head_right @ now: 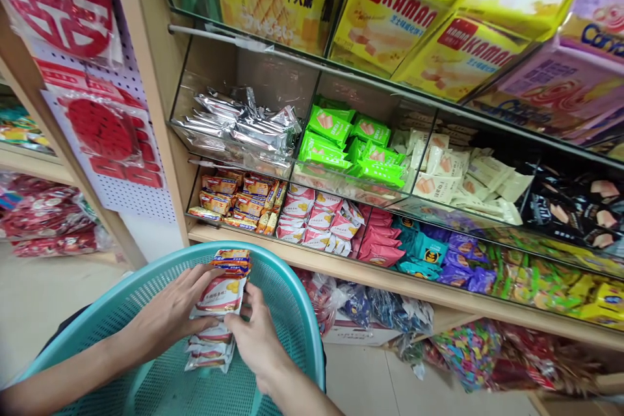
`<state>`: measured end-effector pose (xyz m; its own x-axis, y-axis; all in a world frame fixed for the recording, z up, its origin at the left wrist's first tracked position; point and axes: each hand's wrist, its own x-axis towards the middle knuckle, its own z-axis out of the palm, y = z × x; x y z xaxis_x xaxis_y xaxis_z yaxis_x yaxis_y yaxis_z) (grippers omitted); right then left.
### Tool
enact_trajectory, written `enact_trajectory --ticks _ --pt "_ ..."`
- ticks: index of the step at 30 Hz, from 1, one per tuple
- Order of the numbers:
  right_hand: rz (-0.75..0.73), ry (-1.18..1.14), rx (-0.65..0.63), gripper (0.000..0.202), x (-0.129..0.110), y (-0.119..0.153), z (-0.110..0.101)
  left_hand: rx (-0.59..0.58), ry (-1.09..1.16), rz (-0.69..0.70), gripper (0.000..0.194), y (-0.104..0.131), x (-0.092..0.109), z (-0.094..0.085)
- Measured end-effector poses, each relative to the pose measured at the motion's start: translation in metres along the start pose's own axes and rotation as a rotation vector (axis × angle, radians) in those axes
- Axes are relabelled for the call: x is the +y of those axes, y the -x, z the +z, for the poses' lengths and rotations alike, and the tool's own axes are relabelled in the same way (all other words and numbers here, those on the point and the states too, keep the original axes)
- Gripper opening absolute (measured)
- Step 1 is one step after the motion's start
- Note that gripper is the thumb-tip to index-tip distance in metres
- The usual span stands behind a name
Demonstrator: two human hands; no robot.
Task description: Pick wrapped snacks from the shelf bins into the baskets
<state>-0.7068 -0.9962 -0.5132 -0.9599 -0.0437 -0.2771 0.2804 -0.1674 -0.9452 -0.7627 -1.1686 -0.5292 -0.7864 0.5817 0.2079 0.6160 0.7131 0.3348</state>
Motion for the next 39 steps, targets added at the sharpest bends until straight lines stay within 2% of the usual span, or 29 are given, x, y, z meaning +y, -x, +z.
enact_trajectory --ticks 5,10,15,17,20,23,25,27,29,32,36,39 --pt "0.0 0.062 0.063 0.064 0.003 0.0 -0.003 -0.018 -0.03 -0.042 0.067 0.008 -0.005 -0.007" --pt "-0.017 0.083 0.064 0.061 0.002 -0.004 0.0 0.004 0.016 -0.021 0.069 0.008 -0.018 -0.003" --pt "-0.034 0.087 0.05 0.063 0.004 -0.005 0.002 -0.001 0.042 -0.026 0.068 0.004 -0.017 0.0" --pt "-0.029 0.167 0.061 0.069 0.008 -0.004 0.0 0.01 0.039 -0.037 0.07 0.007 -0.016 0.002" --pt "-0.039 0.459 0.08 0.081 0.014 -0.004 -0.008 0.001 0.102 -0.084 0.072 0.016 -0.02 0.006" --pt "-0.046 0.769 0.053 0.068 0.016 -0.004 -0.015 -0.051 0.195 -0.129 0.055 0.026 -0.027 0.011" --pt "-0.034 0.883 0.036 0.055 0.015 -0.005 -0.016 -0.122 0.209 -0.152 0.04 0.031 -0.029 0.012" --pt "-0.019 0.94 0.028 0.053 0.015 -0.005 -0.014 -0.185 0.2 -0.177 0.038 0.034 -0.028 0.013" --pt "-0.01 0.969 0.021 0.058 0.015 -0.005 -0.011 -0.217 0.186 -0.192 0.044 0.034 -0.026 0.014" --pt "-0.023 0.983 0.009 0.06 0.017 -0.006 -0.007 -0.225 0.163 -0.188 0.042 0.034 -0.024 0.018" --pt "-0.119 0.895 -0.008 0.045 0.021 -0.009 -0.009 -0.156 0.167 -0.168 0.042 0.036 -0.028 0.025" --pt "-0.162 0.866 -0.019 0.039 0.023 -0.013 -0.013 -0.143 0.175 -0.156 0.032 0.037 -0.029 0.027"
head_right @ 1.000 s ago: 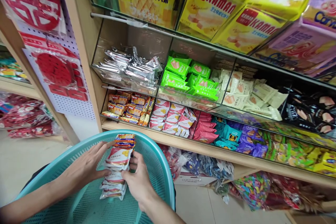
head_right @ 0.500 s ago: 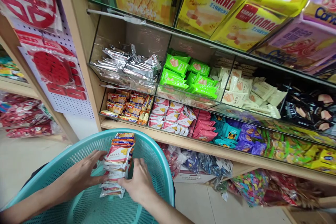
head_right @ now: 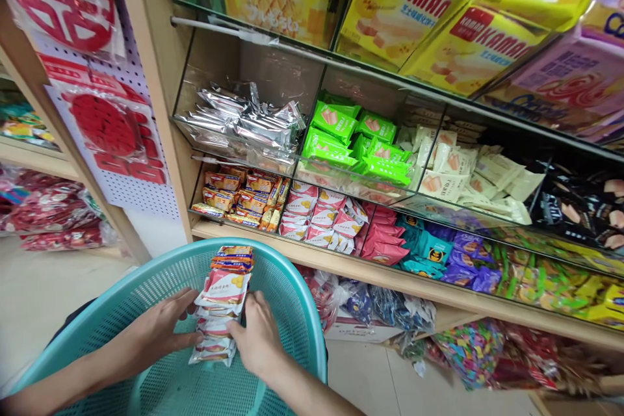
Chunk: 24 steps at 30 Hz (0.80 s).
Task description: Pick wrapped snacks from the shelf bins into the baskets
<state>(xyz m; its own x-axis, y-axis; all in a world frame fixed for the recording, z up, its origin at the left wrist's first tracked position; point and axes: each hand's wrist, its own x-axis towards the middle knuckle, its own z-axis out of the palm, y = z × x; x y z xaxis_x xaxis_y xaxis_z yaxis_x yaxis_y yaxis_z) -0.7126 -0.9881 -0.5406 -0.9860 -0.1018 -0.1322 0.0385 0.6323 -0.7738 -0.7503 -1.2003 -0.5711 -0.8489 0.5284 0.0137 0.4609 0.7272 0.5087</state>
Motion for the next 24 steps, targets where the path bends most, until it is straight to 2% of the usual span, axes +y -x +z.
enact_trajectory --ticks 5,8,11,15,20,24 --pt "0.0 -0.003 0.004 0.037 0.0 0.001 0.0 -0.069 -0.023 -0.032 0.026 0.0 0.007 -0.003" --pt "0.056 0.062 0.0 0.052 -0.004 0.004 0.002 -0.111 -0.062 -0.105 0.035 0.0 0.015 -0.007" --pt "0.105 0.227 -0.024 0.064 -0.007 0.005 0.003 -0.141 -0.089 -0.143 0.039 -0.001 0.019 -0.01" --pt "0.11 0.353 -0.049 0.058 -0.011 0.004 0.003 -0.148 -0.099 -0.119 0.039 -0.005 0.016 -0.012" --pt "0.05 0.411 -0.05 0.054 -0.01 0.006 0.002 -0.121 -0.082 -0.091 0.044 -0.011 0.012 -0.011" --pt "0.046 0.43 -0.04 0.054 -0.009 0.005 0.003 -0.114 -0.075 -0.089 0.04 -0.01 0.012 -0.007"
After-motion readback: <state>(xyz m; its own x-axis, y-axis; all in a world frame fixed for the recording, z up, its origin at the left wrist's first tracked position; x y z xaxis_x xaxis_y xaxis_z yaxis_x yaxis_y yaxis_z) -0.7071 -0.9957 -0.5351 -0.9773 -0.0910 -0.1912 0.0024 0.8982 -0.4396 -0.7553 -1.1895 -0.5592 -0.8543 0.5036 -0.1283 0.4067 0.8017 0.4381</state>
